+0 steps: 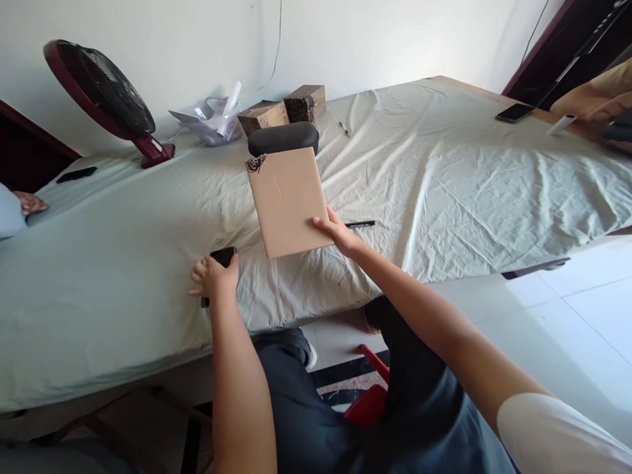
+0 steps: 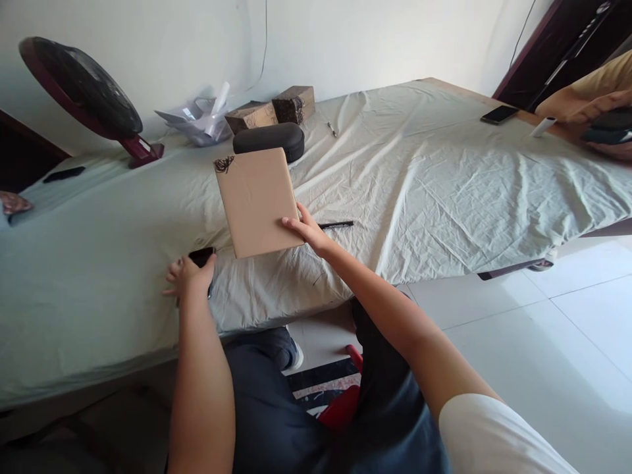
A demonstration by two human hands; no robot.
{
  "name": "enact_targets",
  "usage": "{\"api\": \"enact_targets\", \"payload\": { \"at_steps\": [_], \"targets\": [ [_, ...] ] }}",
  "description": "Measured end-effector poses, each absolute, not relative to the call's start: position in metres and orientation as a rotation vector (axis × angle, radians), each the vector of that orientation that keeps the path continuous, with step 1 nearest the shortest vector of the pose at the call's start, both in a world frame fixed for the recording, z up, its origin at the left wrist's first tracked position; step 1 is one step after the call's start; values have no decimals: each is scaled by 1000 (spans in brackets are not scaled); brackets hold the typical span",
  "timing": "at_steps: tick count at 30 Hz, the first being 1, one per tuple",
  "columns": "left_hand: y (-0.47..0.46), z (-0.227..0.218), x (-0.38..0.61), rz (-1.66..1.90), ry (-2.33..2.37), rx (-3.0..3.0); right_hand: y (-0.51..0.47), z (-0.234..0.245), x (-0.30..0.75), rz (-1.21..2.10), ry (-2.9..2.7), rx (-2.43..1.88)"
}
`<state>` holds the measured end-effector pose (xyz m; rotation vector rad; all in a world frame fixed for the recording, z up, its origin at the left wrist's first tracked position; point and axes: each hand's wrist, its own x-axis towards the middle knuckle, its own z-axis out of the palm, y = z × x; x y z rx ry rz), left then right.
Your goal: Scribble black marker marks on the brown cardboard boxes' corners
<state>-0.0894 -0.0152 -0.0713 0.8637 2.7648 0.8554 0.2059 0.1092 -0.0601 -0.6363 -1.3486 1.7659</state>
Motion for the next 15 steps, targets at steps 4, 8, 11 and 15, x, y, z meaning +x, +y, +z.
{"api": "enact_targets", "payload": {
  "at_steps": [4, 8, 11, 15],
  "targets": [
    [-6, -74, -75, 1569, 1904, 1441, 108, -59, 206, 1949, -1201, -693],
    [-4, -69, -42, 1719, 1560, 1874, 110, -58, 211, 2093, -1268, -716],
    [-4, -65, -30, 1757, 1645, 2072, 115, -62, 212, 1976, -1347, -735],
    [-1, -66, -29, 1716, 1706, 2116, 118, -67, 210, 1739, -1362, -712]
  ]
}}
